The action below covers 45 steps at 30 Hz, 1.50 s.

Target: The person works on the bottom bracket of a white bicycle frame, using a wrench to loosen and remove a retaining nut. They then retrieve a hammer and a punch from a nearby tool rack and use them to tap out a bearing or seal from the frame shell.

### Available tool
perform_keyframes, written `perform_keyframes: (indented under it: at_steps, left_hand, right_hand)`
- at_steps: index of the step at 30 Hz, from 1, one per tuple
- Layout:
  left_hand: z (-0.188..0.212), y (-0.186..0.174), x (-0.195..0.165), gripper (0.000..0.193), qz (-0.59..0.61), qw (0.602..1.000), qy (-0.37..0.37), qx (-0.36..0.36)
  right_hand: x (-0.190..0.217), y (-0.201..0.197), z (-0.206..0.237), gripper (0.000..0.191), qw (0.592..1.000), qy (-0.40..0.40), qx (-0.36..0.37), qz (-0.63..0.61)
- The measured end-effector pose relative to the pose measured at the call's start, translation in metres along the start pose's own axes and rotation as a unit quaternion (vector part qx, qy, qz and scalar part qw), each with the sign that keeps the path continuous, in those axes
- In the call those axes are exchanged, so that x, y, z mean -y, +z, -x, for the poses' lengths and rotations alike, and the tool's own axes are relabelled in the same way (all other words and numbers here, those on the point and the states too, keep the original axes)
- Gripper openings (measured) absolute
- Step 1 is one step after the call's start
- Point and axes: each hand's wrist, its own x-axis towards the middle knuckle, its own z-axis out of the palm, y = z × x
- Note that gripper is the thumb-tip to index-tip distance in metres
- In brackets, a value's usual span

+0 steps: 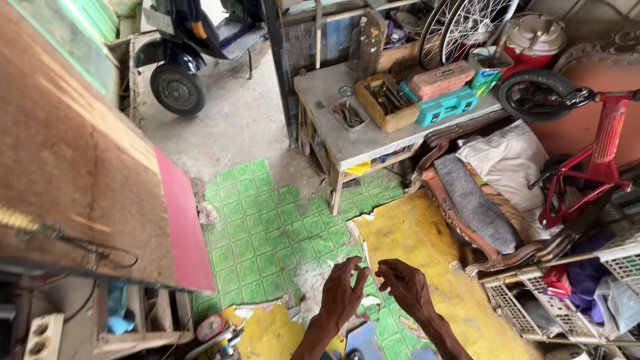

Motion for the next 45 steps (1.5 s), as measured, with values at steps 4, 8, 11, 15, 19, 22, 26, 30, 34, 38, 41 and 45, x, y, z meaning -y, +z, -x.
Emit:
perform_keyframes:
  at_steps: [4, 8, 11, 15, 19, 22, 26, 30, 34, 38, 41, 45]
  left_hand:
    - [-0.062, 0.009, -0.006, 0.051, -0.013, 0.998, 0.067, -0.007]
    - [-0.134, 0.02, -0.007, 0.057, -0.021, 0.995, 0.102, 0.002]
    - [-0.191, 0.024, -0.002, 0.058, -0.007, 0.995, 0.094, 0.03]
    - [-0.288, 0.019, 0.004, 0.058, -0.012, 0.995, 0.074, 0.063]
    - [-0.409, -0.001, 0.007, 0.059, -0.019, 0.991, 0.091, 0.094]
    - [-0.48, -0.014, 0.012, 0.059, -0.016, 0.991, 0.078, 0.106]
    - [-0.543, -0.023, 0.024, 0.059, -0.032, 0.989, 0.095, 0.107]
    - [-0.584, -0.021, 0.036, 0.057, -0.035, 0.987, 0.077, 0.137]
    - [-0.616, -0.017, 0.046, 0.055, -0.038, 0.987, 0.065, 0.143]
    - [-0.643, -0.014, 0.043, 0.055, -0.044, 0.987, 0.061, 0.144]
    - [-0.665, -0.013, 0.036, 0.056, -0.046, 0.987, 0.031, 0.148]
    - [-0.702, -0.008, 0.033, 0.056, -0.08, 0.984, 0.026, 0.155]
  right_hand:
    - [0.008, -0.021, -0.051, 0.038, 1.0, -0.003, -0.023, 0.012]
    - [0.019, -0.04, -0.115, 0.038, 0.999, -0.019, -0.044, 0.022]
    - [0.03, -0.047, -0.166, 0.038, 0.998, -0.02, -0.059, 0.004]
    - [0.053, -0.05, -0.254, 0.037, 0.997, -0.005, -0.068, 0.025]
    - [0.083, -0.047, -0.361, 0.037, 0.995, 0.02, -0.092, 0.036]
    - [0.104, -0.045, -0.431, 0.035, 0.994, 0.026, -0.099, 0.043]
    - [0.107, -0.04, -0.493, 0.033, 0.995, 0.007, -0.097, 0.021]
    - [0.103, -0.035, -0.535, 0.032, 0.992, 0.047, -0.108, 0.035]
    - [0.097, -0.034, -0.571, 0.031, 0.993, 0.06, -0.097, 0.016]
    - [0.092, -0.039, -0.603, 0.031, 0.993, 0.067, -0.094, 0.035]
    - [0.09, -0.046, -0.627, 0.031, 0.994, 0.058, -0.09, 0.002]
    - [0.084, -0.062, -0.665, 0.03, 0.995, 0.071, -0.075, 0.008]
